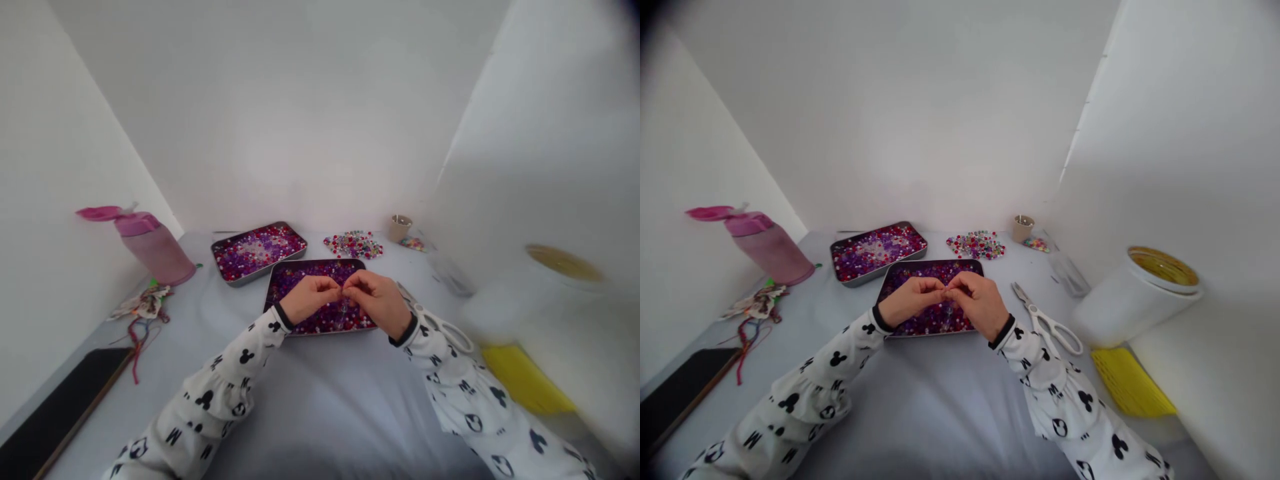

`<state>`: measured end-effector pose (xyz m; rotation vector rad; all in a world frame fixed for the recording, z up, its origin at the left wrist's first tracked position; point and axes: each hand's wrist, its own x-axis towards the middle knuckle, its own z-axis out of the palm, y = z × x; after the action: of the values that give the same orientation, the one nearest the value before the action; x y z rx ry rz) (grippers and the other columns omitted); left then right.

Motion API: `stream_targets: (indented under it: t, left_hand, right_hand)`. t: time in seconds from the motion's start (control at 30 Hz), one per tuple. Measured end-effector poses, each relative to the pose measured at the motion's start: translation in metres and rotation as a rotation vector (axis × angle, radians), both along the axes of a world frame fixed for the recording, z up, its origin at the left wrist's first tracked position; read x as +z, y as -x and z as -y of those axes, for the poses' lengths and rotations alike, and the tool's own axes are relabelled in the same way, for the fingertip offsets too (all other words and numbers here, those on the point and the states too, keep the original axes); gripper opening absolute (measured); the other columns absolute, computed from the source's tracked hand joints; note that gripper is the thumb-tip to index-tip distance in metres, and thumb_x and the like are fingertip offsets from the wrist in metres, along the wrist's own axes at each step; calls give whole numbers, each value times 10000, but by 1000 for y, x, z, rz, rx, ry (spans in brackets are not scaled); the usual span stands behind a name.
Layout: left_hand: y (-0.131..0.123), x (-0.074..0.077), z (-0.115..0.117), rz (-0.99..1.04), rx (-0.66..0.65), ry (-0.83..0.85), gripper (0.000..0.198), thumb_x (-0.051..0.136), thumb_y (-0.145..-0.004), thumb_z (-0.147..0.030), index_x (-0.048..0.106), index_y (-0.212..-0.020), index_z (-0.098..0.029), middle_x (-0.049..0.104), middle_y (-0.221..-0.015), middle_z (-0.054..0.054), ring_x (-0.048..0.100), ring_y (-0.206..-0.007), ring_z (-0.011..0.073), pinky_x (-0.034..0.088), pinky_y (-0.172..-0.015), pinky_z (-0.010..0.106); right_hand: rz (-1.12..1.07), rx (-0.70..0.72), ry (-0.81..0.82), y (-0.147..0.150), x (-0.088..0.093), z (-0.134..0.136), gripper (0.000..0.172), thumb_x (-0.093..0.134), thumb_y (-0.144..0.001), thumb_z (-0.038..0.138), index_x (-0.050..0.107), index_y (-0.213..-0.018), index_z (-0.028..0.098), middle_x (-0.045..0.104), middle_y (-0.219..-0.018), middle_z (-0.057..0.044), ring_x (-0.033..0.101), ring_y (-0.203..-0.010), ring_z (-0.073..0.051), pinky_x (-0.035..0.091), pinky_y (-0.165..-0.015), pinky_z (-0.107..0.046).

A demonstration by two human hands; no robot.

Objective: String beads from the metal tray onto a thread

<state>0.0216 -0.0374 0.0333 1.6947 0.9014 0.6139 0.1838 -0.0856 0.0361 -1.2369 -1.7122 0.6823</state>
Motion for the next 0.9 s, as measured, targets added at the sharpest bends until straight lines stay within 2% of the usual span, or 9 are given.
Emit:
stream_targets:
  t: [0.07,0.13,0.33,0.57,0.73,0.9]
  left_hand:
    - [-1,1,5,5,-22,25,261,567,-731,-390,581,-717,-130,375,-471,-75,274,-384,32,201,-363,170]
    - [0,4,8,13,-48,49,264,552,-742,-393,582,-746,-130,360,-457,-80,272,-361,32,196,-348,173]
    - [5,11,8,98,1,50,216,623,-688,-332,549,-724,-132,432,-527,-72,280,-384,17,206,-357,159]
    - [10,-4,0,69,53,3,201,633,-673,-315,573,-690,-124,461,-494,-66,308,-390,27,249,-378,165]
    - [13,-11,-4,64,52,5,205,638,-671,-321,580,-687,-125,450,-468,-73,298,-373,28,253,-380,174]
    - [15,-17,-9,70,70,-26,197,634,-665,-313,577,-663,-125,429,-454,-76,295,-374,30,251,-386,177]
  right_hand:
    - [71,-11,-143,0,3,-2,70,574,-740,208,589,-675,186,575,-662,15,527,-621,-114,415,-589,-231]
    - [60,4,-164,-1,4,-3,72,562,-751,205,583,-687,180,573,-682,14,520,-658,-116,401,-617,-233]
    - [-128,-31,-17,2,-5,-8,80,541,-753,244,537,-701,183,481,-572,60,429,-529,-92,341,-512,-214]
    - [-294,-26,130,13,-24,-19,142,534,-748,326,484,-715,197,528,-550,52,505,-441,-99,399,-422,-218]
    - [-351,-48,230,20,-29,-23,167,524,-742,357,449,-726,209,545,-547,49,558,-416,-120,413,-358,-220]
    - [-356,-80,270,28,-35,-28,192,519,-728,375,430,-714,206,525,-531,58,553,-409,-121,409,-350,-223]
